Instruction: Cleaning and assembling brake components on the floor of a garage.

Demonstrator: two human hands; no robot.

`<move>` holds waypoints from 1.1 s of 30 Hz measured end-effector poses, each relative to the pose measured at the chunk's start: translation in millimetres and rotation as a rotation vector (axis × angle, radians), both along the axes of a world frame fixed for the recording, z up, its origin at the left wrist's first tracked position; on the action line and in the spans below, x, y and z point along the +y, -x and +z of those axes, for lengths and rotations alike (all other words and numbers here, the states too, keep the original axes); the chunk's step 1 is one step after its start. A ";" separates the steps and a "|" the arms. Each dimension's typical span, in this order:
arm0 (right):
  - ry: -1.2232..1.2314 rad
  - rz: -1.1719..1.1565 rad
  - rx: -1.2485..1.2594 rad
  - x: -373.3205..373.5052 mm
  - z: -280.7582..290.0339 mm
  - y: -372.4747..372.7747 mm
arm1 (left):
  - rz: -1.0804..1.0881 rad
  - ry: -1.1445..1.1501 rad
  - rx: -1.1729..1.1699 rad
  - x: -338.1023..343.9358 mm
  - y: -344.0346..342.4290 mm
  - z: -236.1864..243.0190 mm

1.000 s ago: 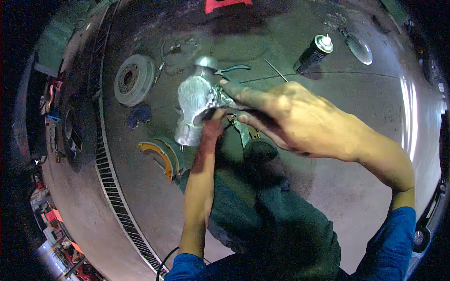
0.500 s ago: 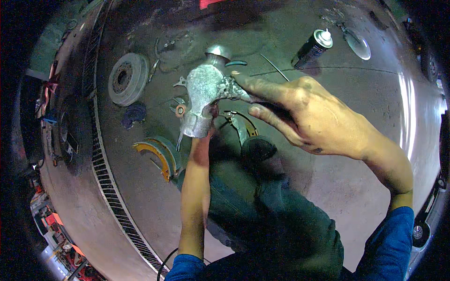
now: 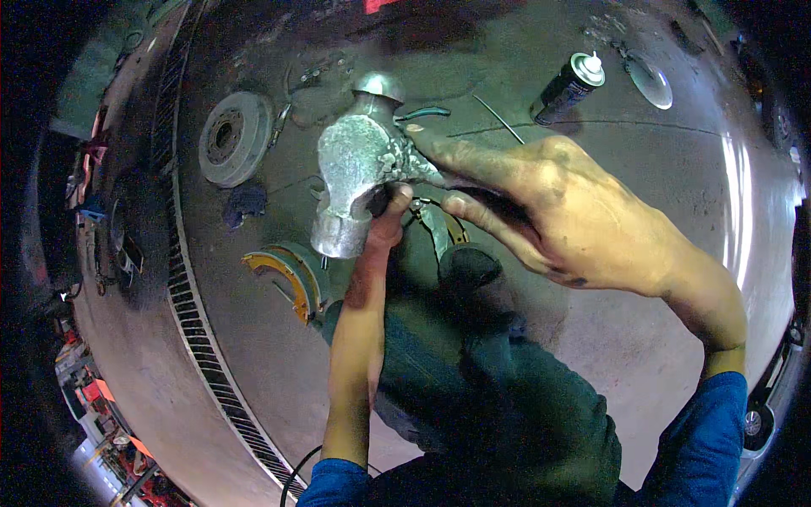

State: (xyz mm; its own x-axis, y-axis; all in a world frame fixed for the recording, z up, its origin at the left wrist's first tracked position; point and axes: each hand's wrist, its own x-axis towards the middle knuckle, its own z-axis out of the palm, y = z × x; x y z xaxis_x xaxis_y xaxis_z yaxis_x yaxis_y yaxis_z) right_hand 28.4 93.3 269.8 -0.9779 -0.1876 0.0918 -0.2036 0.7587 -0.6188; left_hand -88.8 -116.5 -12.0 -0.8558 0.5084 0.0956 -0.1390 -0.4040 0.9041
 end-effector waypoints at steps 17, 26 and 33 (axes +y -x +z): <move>-0.001 0.021 0.034 -21.0 -9.4 -13.1 | -0.124 0.060 0.167 -17.7 -1.9 -98.3; 0.018 -0.306 -0.068 3.4 -52.9 -51.8 | 0.303 0.553 0.003 -13.0 34.4 -17.1; 0.052 -0.788 -0.275 -23.5 -160.3 -116.8 | 0.289 1.264 0.154 -37.4 60.3 -34.7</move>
